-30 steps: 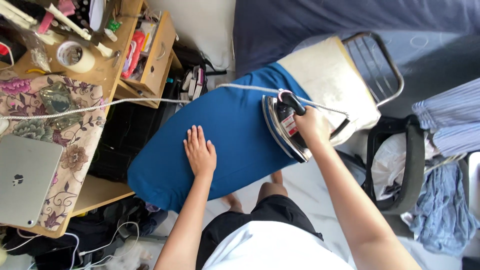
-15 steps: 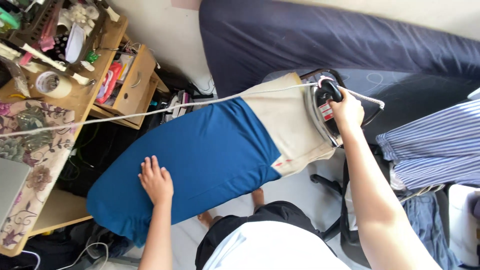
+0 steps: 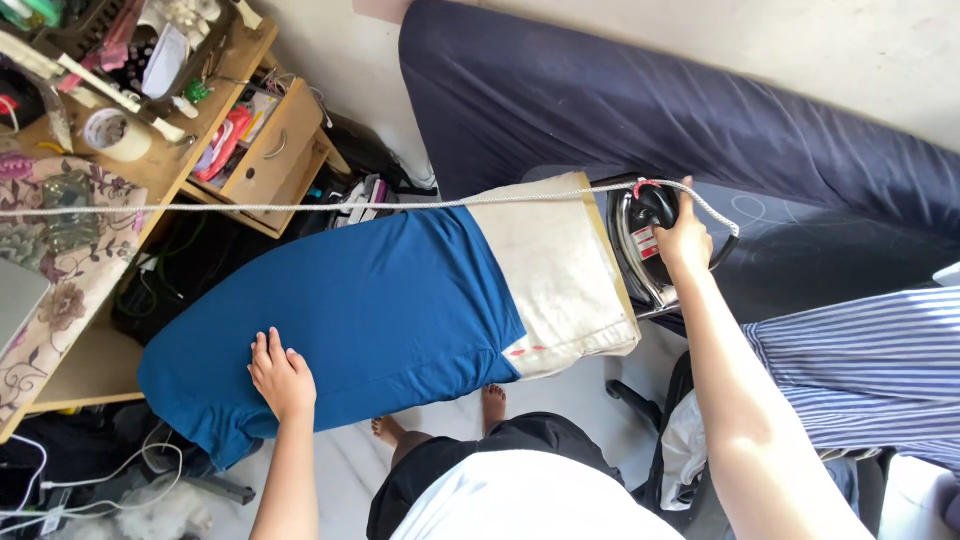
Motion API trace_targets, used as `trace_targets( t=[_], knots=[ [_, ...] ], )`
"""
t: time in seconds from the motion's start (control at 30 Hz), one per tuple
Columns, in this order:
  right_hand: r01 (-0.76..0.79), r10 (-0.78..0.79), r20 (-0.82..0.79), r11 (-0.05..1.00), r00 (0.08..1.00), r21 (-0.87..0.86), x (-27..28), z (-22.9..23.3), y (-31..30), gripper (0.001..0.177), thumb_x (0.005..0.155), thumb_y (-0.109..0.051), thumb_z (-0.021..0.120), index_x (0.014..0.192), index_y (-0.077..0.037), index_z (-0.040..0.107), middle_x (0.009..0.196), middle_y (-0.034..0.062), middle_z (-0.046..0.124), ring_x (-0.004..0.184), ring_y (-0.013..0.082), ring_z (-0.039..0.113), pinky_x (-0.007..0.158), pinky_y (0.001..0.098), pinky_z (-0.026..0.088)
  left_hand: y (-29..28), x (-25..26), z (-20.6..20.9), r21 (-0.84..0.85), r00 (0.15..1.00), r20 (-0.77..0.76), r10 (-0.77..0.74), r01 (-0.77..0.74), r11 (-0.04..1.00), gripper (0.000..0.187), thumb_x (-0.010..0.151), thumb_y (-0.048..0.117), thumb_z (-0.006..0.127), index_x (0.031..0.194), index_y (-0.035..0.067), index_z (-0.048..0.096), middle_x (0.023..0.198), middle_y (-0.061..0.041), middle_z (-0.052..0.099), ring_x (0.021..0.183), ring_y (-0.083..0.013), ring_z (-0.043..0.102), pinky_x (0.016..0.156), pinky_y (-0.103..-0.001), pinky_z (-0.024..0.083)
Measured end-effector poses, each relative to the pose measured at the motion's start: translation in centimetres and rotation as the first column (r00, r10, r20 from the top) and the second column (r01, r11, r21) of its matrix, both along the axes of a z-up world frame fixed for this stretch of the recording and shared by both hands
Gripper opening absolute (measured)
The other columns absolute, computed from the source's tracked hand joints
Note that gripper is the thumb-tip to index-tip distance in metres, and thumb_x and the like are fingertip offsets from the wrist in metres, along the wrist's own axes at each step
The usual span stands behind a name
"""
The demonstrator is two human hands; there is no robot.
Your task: The recorder is ironing a blue shirt on an ironing board.
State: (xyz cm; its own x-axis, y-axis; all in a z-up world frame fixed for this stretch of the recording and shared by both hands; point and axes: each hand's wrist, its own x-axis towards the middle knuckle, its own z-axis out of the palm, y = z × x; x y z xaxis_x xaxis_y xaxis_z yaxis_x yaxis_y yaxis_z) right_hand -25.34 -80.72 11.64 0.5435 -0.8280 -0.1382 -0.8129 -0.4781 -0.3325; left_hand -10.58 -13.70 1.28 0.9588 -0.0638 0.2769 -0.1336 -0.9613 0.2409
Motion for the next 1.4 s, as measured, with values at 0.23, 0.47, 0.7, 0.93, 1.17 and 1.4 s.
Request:
trace_targets(
  t=[0.23, 0.47, 0.7, 0.93, 1.17, 1.4],
  knots=[
    [-0.215, 0.235, 0.266, 0.971, 0.935, -0.104, 1.7, -4.5, -3.9, 0.108, 0.071, -0.035, 0.085, 0.157, -0.002, 0.029, 0.117, 0.0281, 0.063, 0.104, 0.0453, 0.067, 0.080, 0.0489, 0.052, -0.1, -1.0, -0.3, -0.002, 0.999, 0.031, 0.033, -0.033, 0.999, 0.049, 0.107, 0.020, 0.048, 0.155, 0.012, 0.050, 0.161, -0.015, 0.045, 0.150, -0.0367, 0.040, 0.123, -0.056, 0.029],
    [0.024, -0.202, 0.325, 0.879, 0.924, 0.477, 5.9, -11.1, -10.7, 0.047, 0.102, -0.047, 0.064, 0.114, -0.003, 0.077, 0.106, 0.0142, 0.075, 0.098, 0.0253, 0.069, 0.087, 0.0367, 0.050, -0.2, -0.9, -0.2, 0.002, 0.999, 0.015, 0.038, -0.038, 0.999, 0.049, 0.107, 0.019, 0.048, 0.155, 0.012, 0.051, 0.161, -0.015, 0.045, 0.150, -0.0361, 0.039, 0.123, -0.057, 0.028],
    [-0.121, -0.042, 0.504, 0.950, 0.863, 0.286, 7.8, -8.6, -8.1, 0.046, 0.095, -0.045, 0.063, 0.114, -0.005, 0.075, 0.107, 0.0125, 0.075, 0.103, 0.0270, 0.070, 0.093, 0.0394, 0.049, 0.0, -1.2, -0.4, 0.000, 0.999, -0.003, 0.047, -0.047, 0.999, 0.050, 0.107, 0.020, 0.049, 0.156, 0.013, 0.050, 0.161, -0.015, 0.044, 0.151, -0.0362, 0.039, 0.123, -0.057, 0.028],
    [-0.276, 0.299, 0.007, 0.889, 0.954, -0.365, 2.1, -4.3, 3.6, 0.093, 0.089, -0.049, 0.076, 0.147, 0.016, 0.044, 0.131, 0.0400, 0.056, 0.130, 0.0546, 0.050, 0.118, 0.0534, 0.039, 0.9, -1.3, -0.7, -0.014, 0.984, 0.016, 0.175, -0.175, 0.984, 0.061, 0.105, 0.027, 0.049, 0.161, 0.007, 0.039, 0.163, -0.020, 0.037, 0.151, -0.0412, 0.030, 0.119, -0.062, 0.024],
    [-0.327, 0.309, 0.129, 0.932, 0.942, 0.156, -1.7, -2.7, 22.0, 0.046, 0.091, -0.043, 0.070, 0.108, -0.001, 0.069, 0.111, 0.0228, 0.064, 0.104, 0.0399, 0.064, 0.091, 0.0477, 0.052, 7.8, -0.1, -2.1, 0.153, 0.933, -0.110, 0.342, -0.324, 0.934, 0.061, 0.106, 0.033, 0.044, 0.161, 0.009, 0.037, 0.167, -0.014, 0.034, 0.155, -0.0359, 0.028, 0.121, -0.068, 0.018],
    [-0.390, 0.406, -0.038, 0.897, 0.913, 0.206, -2.9, -7.2, 30.6, 0.049, 0.087, -0.045, 0.079, 0.090, 0.002, 0.067, 0.095, 0.0159, 0.067, 0.087, 0.0338, 0.065, 0.078, 0.0438, 0.051, 19.1, -0.8, -4.9, -0.116, 0.751, -0.411, 0.517, -0.606, 0.787, 0.100, 0.094, 0.066, 0.060, 0.161, 0.000, 0.024, 0.163, -0.022, 0.031, 0.145, -0.0409, 0.033, 0.114, -0.063, 0.031]
  ],
)
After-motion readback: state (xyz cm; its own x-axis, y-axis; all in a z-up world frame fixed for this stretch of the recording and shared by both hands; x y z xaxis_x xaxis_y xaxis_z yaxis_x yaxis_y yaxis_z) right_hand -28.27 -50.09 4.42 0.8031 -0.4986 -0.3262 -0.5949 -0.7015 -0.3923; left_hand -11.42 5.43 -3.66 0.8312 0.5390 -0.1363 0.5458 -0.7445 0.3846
